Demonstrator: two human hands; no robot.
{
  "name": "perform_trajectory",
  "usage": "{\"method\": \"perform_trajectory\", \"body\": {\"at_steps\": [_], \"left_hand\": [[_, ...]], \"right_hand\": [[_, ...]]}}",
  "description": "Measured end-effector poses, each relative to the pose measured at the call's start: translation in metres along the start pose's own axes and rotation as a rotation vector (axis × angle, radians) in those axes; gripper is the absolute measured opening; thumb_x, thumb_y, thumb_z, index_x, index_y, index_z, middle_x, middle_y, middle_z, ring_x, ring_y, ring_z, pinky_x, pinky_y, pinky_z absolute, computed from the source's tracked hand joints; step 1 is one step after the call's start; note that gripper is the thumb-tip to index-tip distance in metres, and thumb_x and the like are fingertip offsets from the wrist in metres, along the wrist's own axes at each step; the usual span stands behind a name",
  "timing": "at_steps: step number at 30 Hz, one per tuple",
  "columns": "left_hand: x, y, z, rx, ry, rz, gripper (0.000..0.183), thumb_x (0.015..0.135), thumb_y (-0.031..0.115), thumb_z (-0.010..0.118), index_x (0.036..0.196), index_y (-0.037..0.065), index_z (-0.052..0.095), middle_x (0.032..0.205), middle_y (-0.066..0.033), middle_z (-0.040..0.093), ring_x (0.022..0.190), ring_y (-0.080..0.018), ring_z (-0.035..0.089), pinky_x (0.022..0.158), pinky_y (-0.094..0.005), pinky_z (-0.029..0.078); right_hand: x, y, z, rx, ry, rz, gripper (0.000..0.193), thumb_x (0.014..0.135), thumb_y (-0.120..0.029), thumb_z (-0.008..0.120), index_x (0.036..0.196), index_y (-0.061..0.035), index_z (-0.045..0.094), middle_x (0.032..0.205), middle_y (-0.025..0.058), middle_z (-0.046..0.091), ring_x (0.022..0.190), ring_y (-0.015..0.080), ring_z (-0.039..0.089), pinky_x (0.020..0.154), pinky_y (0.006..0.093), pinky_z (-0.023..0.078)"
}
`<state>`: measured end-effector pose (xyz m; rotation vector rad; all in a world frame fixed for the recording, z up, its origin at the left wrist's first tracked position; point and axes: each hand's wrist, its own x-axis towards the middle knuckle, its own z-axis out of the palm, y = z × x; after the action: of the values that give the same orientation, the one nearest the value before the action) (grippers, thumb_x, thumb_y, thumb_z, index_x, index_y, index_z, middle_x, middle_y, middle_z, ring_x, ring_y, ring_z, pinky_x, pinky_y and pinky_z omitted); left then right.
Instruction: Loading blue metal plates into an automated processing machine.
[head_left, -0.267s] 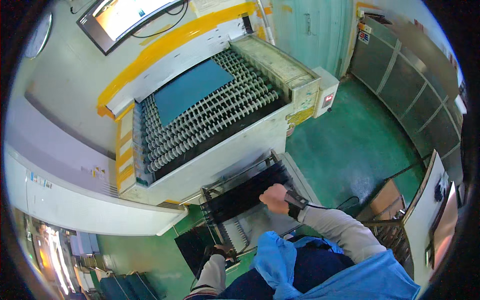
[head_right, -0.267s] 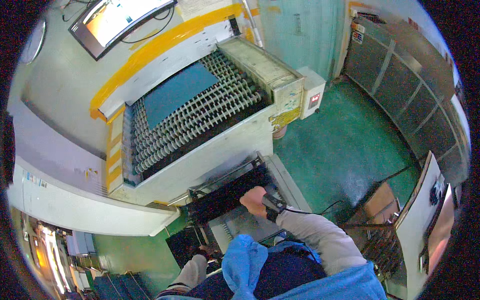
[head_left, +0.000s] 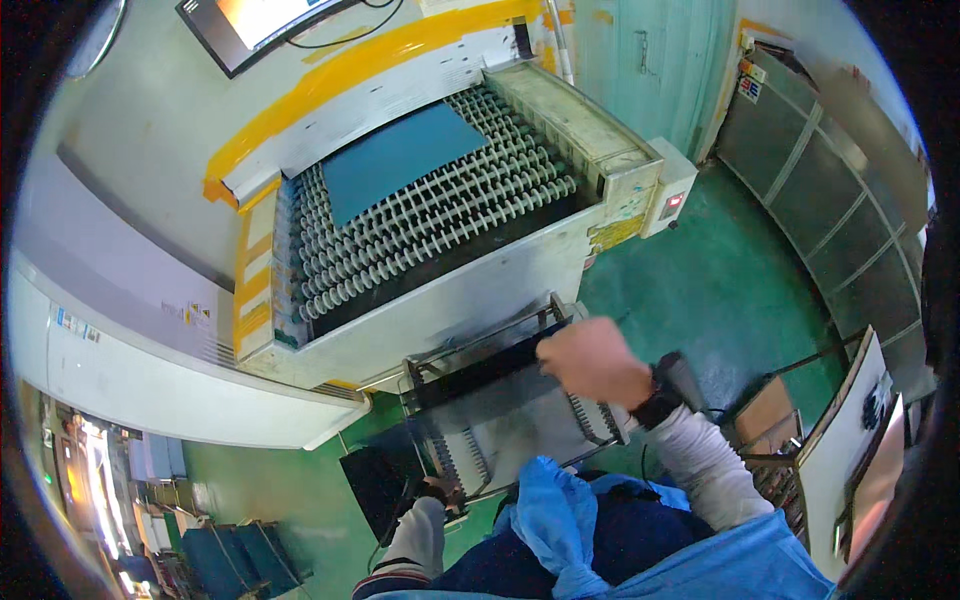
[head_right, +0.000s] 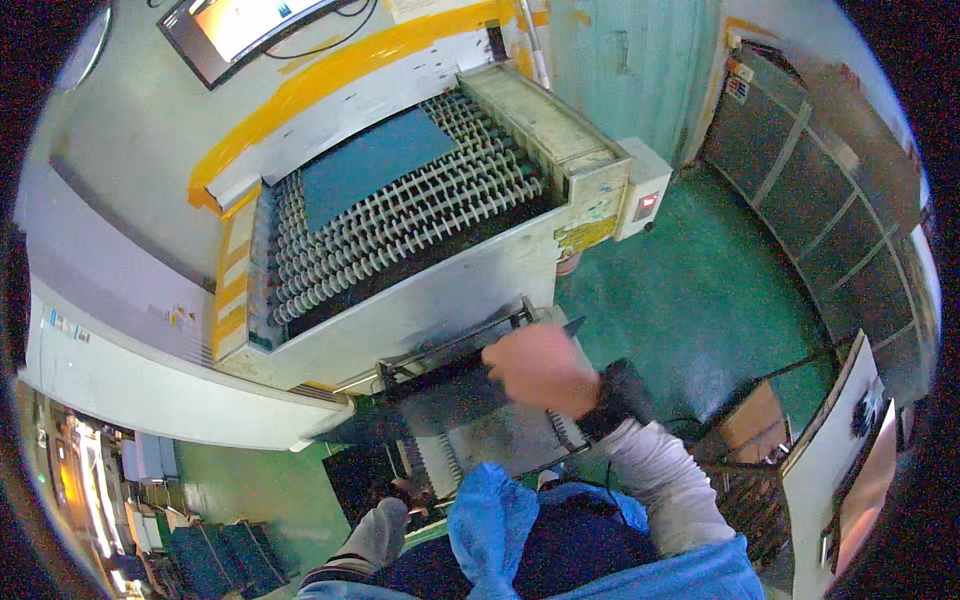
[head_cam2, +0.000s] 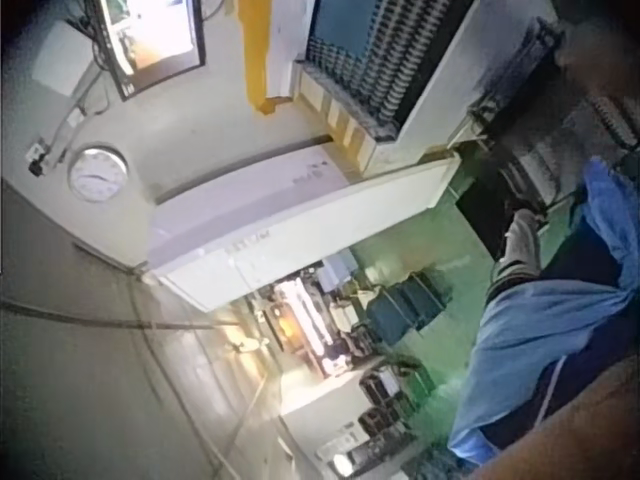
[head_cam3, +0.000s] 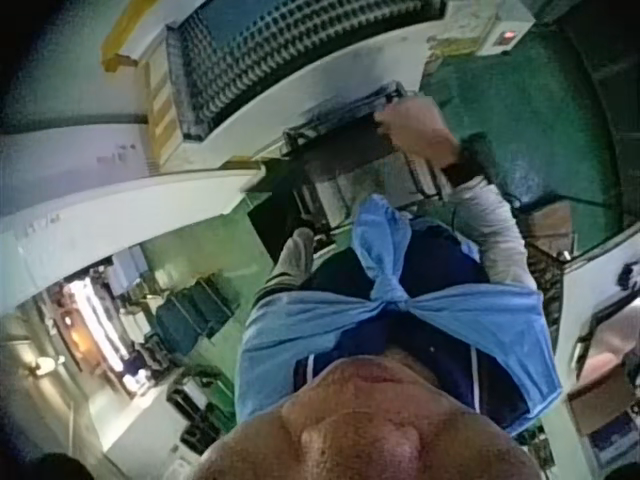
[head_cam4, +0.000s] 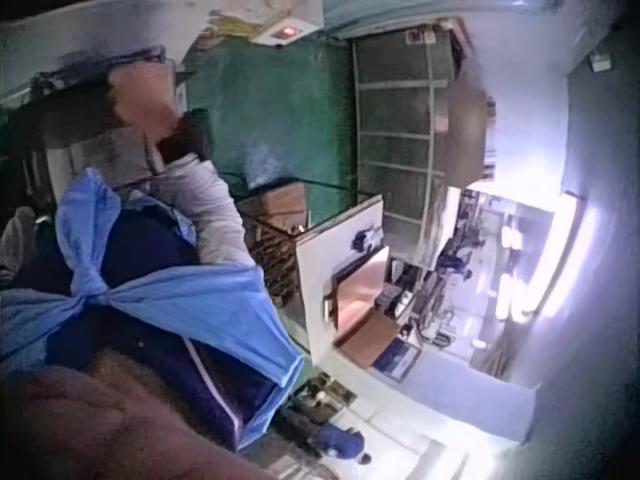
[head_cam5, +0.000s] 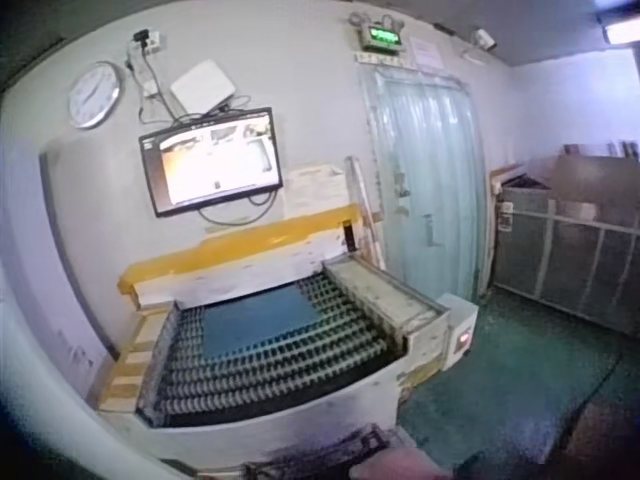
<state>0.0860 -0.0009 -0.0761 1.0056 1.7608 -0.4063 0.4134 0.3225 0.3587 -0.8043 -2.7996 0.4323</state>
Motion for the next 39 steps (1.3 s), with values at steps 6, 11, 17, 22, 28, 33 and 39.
{"method": "perform_trajectory", "body": {"at_steps": [6, 11, 17, 22, 28, 33, 39], "left_hand": [[0.006, -0.014, 0.008, -0.221, 0.064, -0.161, 0.028, 0.083, 0.022, 0.069, 0.102, 0.002, 0.067, 0.104, -0.0120, 0.069, 0.094, -0.0270, 0.066, 0.081, -0.0443, 0.053], [0.005, -0.037, 0.010, 0.266, 0.122, 0.152, 0.035, 0.081, 0.040, 0.070, 0.098, 0.009, 0.069, 0.096, -0.0085, 0.070, 0.084, -0.0238, 0.067, 0.072, -0.0428, 0.055], [-0.003, 0.011, -0.002, -0.808, 0.084, -0.392, 0.028, 0.079, 0.032, 0.073, 0.092, 0.007, 0.068, 0.086, -0.0095, 0.070, 0.077, -0.0212, 0.068, 0.067, -0.0400, 0.057], [-0.008, -0.002, 0.011, -0.261, 0.377, -0.428, 0.030, 0.071, 0.032, 0.079, 0.078, 0.004, 0.067, 0.075, -0.0082, 0.069, 0.063, -0.0205, 0.065, 0.058, -0.0373, 0.056], [-0.031, 0.034, -0.016, -0.647, 0.139, -0.562, 0.033, 0.071, 0.035, 0.077, 0.061, 0.009, 0.059, 0.065, -0.0076, 0.066, 0.053, -0.0179, 0.062, 0.049, -0.0368, 0.053], [-0.023, 0.019, -0.006, -0.589, 0.092, -0.448, 0.030, 0.071, 0.031, 0.075, 0.060, 0.009, 0.058, 0.064, -0.0090, 0.065, 0.051, -0.0177, 0.062, 0.043, -0.0354, 0.051], [-0.044, 0.036, -0.017, -0.674, 0.135, -0.487, 0.028, 0.067, 0.027, 0.077, 0.062, 0.006, 0.059, 0.065, -0.0098, 0.066, 0.050, -0.0187, 0.063, 0.042, -0.0347, 0.052]], "right_hand": [[0.005, 0.032, 0.009, 1.299, 0.302, 0.360, 0.019, 0.084, -0.011, 0.070, 0.100, -0.0004, 0.070, 0.088, 0.0043, 0.069, 0.076, 0.0124, 0.061, 0.074, 0.0277, 0.048], [0.027, 0.023, 0.049, 1.763, -0.042, 0.479, 0.014, 0.084, -0.005, 0.070, 0.097, -0.0008, 0.069, 0.088, 0.0036, 0.069, 0.080, 0.0126, 0.064, 0.074, 0.0263, 0.051], [0.059, 0.027, 0.103, 2.072, 0.079, 0.600, 0.015, 0.084, -0.003, 0.070, 0.098, -0.0011, 0.064, 0.092, 0.0085, 0.066, 0.078, 0.0214, 0.067, 0.066, 0.0363, 0.059], [0.098, 0.017, 0.121, 2.056, -0.015, 0.643, 0.014, 0.087, -0.008, 0.068, 0.096, -0.0005, 0.060, 0.091, 0.0082, 0.063, 0.077, 0.0242, 0.068, 0.065, 0.0357, 0.059], [0.115, 0.015, 0.110, 1.934, -0.288, 0.620, 0.028, 0.093, -0.027, 0.063, 0.093, 0.0008, 0.065, 0.087, 0.0113, 0.069, 0.071, 0.0196, 0.067, 0.060, 0.0305, 0.056], [0.140, 0.021, 0.136, 1.841, -0.378, 0.612, 0.037, 0.094, -0.035, 0.060, 0.092, 0.0012, 0.067, 0.084, 0.0119, 0.070, 0.068, 0.0179, 0.066, 0.059, 0.0293, 0.055], [0.151, 0.015, 0.133, 1.740, -0.410, 0.605, 0.041, 0.095, -0.040, 0.057, 0.091, 0.0001, 0.068, 0.082, 0.0111, 0.070, 0.066, 0.0187, 0.065, 0.057, 0.0302, 0.052]]}}
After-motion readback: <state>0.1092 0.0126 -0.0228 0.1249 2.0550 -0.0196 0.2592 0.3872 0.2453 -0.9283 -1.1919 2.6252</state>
